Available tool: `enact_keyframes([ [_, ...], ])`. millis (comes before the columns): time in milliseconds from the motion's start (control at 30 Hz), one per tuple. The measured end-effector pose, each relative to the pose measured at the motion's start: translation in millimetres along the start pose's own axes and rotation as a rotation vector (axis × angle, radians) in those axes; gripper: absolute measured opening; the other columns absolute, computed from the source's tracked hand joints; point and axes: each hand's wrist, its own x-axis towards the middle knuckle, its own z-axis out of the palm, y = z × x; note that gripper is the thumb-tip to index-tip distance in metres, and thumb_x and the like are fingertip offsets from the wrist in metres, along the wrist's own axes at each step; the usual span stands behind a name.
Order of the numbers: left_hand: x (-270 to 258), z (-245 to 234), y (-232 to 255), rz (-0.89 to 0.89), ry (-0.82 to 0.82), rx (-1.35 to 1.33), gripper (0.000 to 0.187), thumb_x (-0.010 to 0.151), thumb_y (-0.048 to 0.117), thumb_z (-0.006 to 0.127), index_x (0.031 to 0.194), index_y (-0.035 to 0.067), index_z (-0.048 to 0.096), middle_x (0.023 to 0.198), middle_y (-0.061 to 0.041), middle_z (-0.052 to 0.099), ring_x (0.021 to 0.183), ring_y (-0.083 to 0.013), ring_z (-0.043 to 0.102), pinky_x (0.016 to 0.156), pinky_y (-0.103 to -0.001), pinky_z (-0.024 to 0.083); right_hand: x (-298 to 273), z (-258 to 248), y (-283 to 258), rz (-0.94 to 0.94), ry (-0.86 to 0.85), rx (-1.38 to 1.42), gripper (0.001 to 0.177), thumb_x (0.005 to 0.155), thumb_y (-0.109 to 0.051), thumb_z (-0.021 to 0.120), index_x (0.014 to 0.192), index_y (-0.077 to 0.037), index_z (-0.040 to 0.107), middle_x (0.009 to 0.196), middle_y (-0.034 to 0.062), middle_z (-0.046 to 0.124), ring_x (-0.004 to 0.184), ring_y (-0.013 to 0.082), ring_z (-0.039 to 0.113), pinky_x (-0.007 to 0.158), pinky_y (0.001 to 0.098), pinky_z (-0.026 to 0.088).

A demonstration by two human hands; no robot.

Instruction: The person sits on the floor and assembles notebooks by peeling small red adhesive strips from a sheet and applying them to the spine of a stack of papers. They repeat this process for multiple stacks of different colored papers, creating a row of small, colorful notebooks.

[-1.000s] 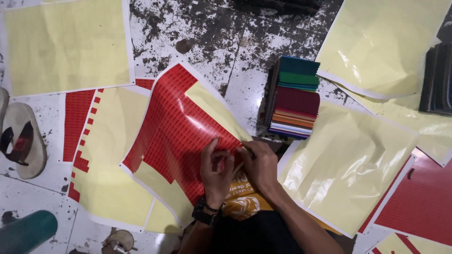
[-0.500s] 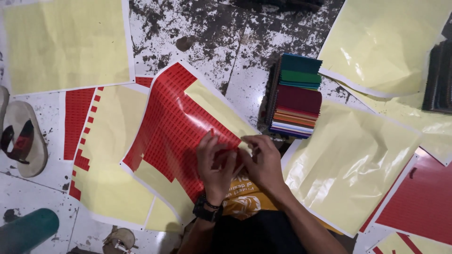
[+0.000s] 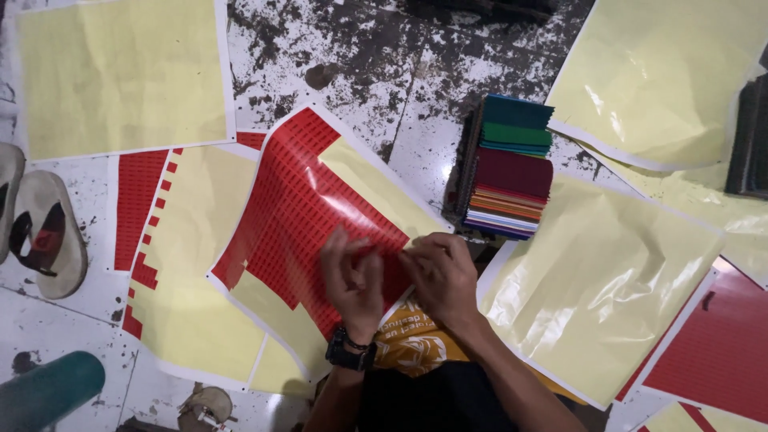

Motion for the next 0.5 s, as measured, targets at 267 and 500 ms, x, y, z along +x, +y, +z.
enact_keyframes([
  [267,18,20,32,0.024,0.043,-0.116,0.068,0.102,0.028,0.055,0.152,-0.007,0.025,0.153,-0.031,0.021,0.120,-0.0353,0.053,0.087,-0.048,0.062,2,-6,-44,0.320,-0.292,0.470,0.031,0.069,-0.018,0.095,0.094,-0.017,0.076,0.091,0.0049,0.068,0.073,0.0211,0.071,0.065,0.0318,0.057],
  [500,24,14,29,-0.244,0.180,-0.335,0.065,0.101,0.039,0.047,0.153,0.002,0.032,0.148,-0.022,0.037,0.110,-0.0245,0.057,0.089,-0.043,0.060,8,14,2,0.267,-0.260,-0.130,0.034,0.084,-0.031,0.086,0.105,-0.006,0.077,0.090,0.0128,0.070,0.085,0.0362,0.070,0.075,0.0433,0.058],
])
